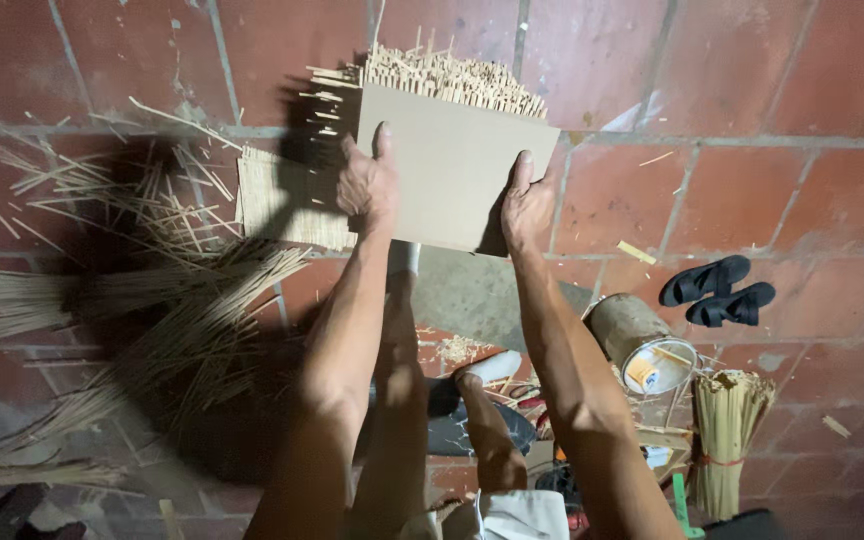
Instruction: The person assembles bamboo mats by arranging thin bamboo strips on a flat board, applying glue with a roller to cardboard, and pressing the cardboard onto the strips. The person repeats this process, stacking completed mats.
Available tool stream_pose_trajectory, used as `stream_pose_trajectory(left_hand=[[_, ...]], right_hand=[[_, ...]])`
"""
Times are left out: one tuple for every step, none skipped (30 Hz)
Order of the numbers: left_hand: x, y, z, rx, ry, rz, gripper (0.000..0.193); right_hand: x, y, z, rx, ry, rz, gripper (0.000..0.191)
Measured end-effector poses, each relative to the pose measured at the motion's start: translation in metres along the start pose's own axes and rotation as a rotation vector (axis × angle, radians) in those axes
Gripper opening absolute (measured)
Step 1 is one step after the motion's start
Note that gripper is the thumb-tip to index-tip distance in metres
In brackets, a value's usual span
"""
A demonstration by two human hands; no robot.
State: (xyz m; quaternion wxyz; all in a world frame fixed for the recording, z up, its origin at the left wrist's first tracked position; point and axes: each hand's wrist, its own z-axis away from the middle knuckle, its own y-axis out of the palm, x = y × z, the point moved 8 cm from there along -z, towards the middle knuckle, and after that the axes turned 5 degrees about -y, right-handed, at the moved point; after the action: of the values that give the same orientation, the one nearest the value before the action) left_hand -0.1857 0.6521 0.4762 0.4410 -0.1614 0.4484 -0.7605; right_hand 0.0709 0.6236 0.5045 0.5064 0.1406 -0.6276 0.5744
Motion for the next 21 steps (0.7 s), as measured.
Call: stream_pose_trajectory(left_hand=[[0.000, 0.000, -0.001, -0.038, 0.004, -0.006, 0.084], [-0.001, 0.001, -0.002, -0.082, 0.014, -0.009, 0.082], [0.000, 0.003, -0.005, -0.102, 0.004, -0.021, 0.082], [-0.001, 0.007, -0.008, -0.117, -0.005, -0.036, 0.083], [0.001, 0.011, -0.010, -0.121, -0.025, -0.067, 0.083], [0.002, 0.019, -0.013, -0.086, -0.044, -0.069, 0.084], [0.000, 0.025, -0.017, -0.063, -0.056, -0.059, 0.085], [-0.002, 0.030, -0.023, -0.046, -0.062, -0.040, 0.085], [-0.006, 0.029, -0.027, -0.082, -0.063, -0.059, 0.085], [-0.009, 0.030, -0.030, -0.115, -0.063, -0.077, 0.084], [-0.013, 0.029, -0.033, -0.153, -0.057, -0.089, 0.083], [-0.017, 0.031, -0.036, -0.147, -0.055, -0.077, 0.084], [-0.018, 0.033, -0.037, -0.140, -0.066, -0.071, 0.085], [-0.017, 0.034, -0.037, -0.133, -0.081, -0.065, 0.086], [-0.020, 0.032, -0.037, -0.173, -0.048, -0.067, 0.086], [-0.024, 0.031, -0.037, -0.215, -0.010, -0.062, 0.087], [-0.026, 0.031, -0.038, -0.251, 0.020, -0.072, 0.087], [-0.022, 0.038, -0.039, -0.205, -0.009, -0.084, 0.086], [-0.018, 0.044, -0.042, -0.168, -0.040, -0.088, 0.086], [-0.015, 0.045, -0.043, -0.149, -0.065, -0.073, 0.085], [-0.016, 0.041, -0.042, -0.223, -0.024, -0.101, 0.085]], right_hand=[[-0.006, 0.001, -0.001, -0.004, 0.067, 0.060, 0.073], [-0.013, 0.001, -0.002, -0.013, 0.129, 0.114, 0.076], [-0.020, 0.001, -0.004, -0.035, 0.185, 0.163, 0.078], [-0.025, 0.002, -0.007, -0.035, 0.225, 0.197, 0.078], [-0.031, 0.003, -0.009, -0.022, 0.281, 0.241, 0.078], [-0.035, 0.004, -0.011, -0.004, 0.342, 0.288, 0.078], [-0.038, 0.006, -0.014, -0.001, 0.339, 0.281, 0.077], [-0.038, 0.008, -0.018, -0.004, 0.328, 0.266, 0.075], [-0.038, 0.009, -0.022, -0.004, 0.323, 0.256, 0.074], [-0.040, 0.011, -0.025, 0.001, 0.341, 0.244, 0.074], [-0.041, 0.013, -0.029, 0.001, 0.354, 0.228, 0.074], [-0.042, 0.015, -0.033, 0.001, 0.368, 0.214, 0.074], [-0.043, 0.015, -0.037, -0.001, 0.377, 0.264, 0.074], [-0.043, 0.015, -0.040, 0.002, 0.386, 0.314, 0.075], [-0.043, 0.016, -0.043, -0.008, 0.385, 0.358, 0.076], [-0.046, 0.017, -0.046, -0.030, 0.407, 0.285, 0.075], [-0.050, 0.019, -0.048, -0.040, 0.442, 0.218, 0.074], [-0.057, 0.022, -0.046, -0.039, 0.497, 0.167, 0.074], [-0.052, 0.022, -0.049, -0.028, 0.465, 0.242, 0.072], [-0.051, 0.023, -0.049, -0.020, 0.411, 0.300, 0.071], [-0.047, 0.023, -0.049, -0.019, 0.351, 0.354, 0.069]])
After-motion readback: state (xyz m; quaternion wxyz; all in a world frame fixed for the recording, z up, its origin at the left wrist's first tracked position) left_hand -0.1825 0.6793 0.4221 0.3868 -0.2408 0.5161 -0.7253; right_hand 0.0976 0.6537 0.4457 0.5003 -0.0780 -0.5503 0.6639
